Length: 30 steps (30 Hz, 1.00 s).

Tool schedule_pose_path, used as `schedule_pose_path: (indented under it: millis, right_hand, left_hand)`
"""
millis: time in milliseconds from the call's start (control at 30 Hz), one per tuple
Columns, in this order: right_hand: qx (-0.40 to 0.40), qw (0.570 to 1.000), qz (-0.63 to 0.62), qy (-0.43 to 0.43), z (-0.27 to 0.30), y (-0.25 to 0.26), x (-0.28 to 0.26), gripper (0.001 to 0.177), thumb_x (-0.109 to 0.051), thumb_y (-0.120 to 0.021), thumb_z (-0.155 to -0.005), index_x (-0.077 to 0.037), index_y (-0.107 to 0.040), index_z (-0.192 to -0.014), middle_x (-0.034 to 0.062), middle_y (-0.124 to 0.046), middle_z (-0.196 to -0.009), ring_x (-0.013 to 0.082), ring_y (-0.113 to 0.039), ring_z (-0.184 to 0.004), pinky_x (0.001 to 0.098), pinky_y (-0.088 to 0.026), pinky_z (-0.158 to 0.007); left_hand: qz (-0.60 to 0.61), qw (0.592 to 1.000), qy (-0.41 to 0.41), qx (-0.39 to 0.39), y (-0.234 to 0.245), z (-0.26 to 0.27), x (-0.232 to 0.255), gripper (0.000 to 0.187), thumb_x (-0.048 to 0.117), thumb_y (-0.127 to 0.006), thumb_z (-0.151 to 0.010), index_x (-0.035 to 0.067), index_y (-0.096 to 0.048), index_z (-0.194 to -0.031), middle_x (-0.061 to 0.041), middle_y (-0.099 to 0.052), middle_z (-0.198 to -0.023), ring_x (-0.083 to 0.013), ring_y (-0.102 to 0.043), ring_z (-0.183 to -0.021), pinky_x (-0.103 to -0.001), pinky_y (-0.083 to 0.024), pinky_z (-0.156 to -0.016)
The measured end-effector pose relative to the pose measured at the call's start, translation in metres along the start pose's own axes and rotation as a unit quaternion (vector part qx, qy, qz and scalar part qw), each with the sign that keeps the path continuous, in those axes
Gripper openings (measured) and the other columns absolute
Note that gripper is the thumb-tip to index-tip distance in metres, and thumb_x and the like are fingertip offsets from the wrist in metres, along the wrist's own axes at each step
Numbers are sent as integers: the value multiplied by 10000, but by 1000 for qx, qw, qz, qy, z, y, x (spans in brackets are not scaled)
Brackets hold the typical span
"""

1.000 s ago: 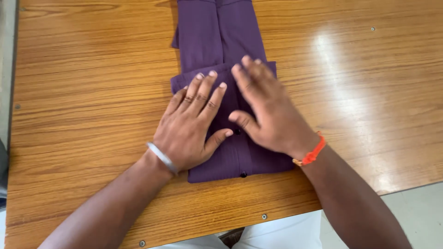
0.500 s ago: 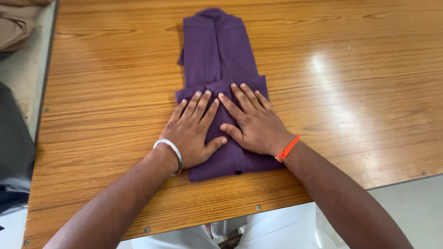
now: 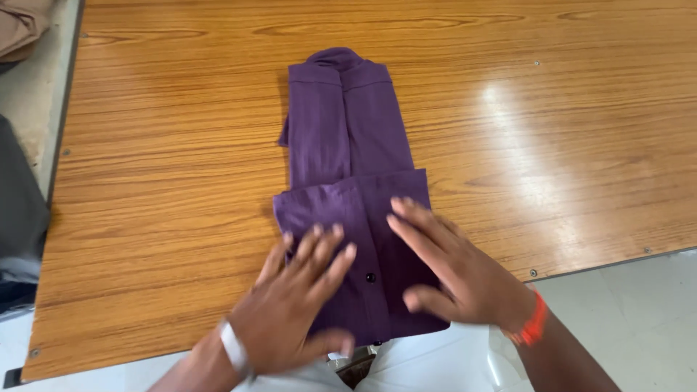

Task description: Folding a purple shirt and placing it inside a plastic bag.

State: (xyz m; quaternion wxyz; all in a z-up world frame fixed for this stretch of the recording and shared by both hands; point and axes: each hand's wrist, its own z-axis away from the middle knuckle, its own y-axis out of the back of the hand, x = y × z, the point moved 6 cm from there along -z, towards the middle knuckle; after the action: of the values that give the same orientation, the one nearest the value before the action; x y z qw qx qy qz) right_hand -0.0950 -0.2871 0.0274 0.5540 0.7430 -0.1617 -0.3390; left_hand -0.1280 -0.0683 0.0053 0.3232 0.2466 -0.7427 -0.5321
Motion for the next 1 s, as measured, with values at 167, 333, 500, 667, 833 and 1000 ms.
schedule_pose_path:
  millis: [167,333,500,667,833,1000]
  right_hand:
    - [20,998,-28,52,63,-23,-16,902,-736,-489,-883,-100,-424,-1519,156,-386,-1609,325,-318,-1519,504,-261,-1227]
    - [124,982,141,21,89,-45,-14,397,-181,-713,-870,-200,-678,-1265,18,-609,-1418,227,-520,-1381,466,-417,-1146]
    - [173,973,128,89,90,-16,-28,223,-144,-693,-906,-113,-746,-1120,40,-726,-1202,211,-666,-1169,387,-532,-995]
    - [220,971,41,77,95,25,-37,146,-89,-687,-922,-100,-725,-1062,18,-773,-1004,176,-746,-999,351,-594,-903]
    - [316,940,-119,-51,61,91,-3,254,37,-622,-866,-19,-703,-1100,51,-782,-988,91,-707,-731,247,-546,-588]
    - [254,958,-85,-106,-36,107,51,205,-68,-654,-986,-27,-728,-1174,107,-774,-1007,146,-670,-762,294,-491,-678]
  left_hand:
    - [42,996,-83,3,-21,53,15,1074,707,-579,-735,129,-334,-1606,-130,-314,-1670,-316,-276,-1529,-564,-186,-1199]
    - [-55,995,-27,79,-21,60,19,420,268,-641,-881,162,-671,-1286,-63,-645,-1408,-230,-563,-1359,-493,-393,-1147]
    - [-5,990,-50,130,1,63,23,236,197,-592,-929,146,-749,-1097,-13,-756,-1219,-188,-654,-1248,-451,-464,-1067]
    - [28,977,-87,194,42,59,24,151,257,-625,-987,212,-763,-1032,103,-779,-1133,-109,-716,-1151,-370,-525,-1012]
    - [187,948,-146,211,119,4,14,186,247,-743,-907,107,-771,-1027,-30,-798,-984,-169,-780,-961,-319,-587,-792]
    - [406,875,240,111,102,-73,-60,319,218,-692,-900,1,-784,-1115,-163,-796,-916,-277,-741,-803,-381,-603,-707]
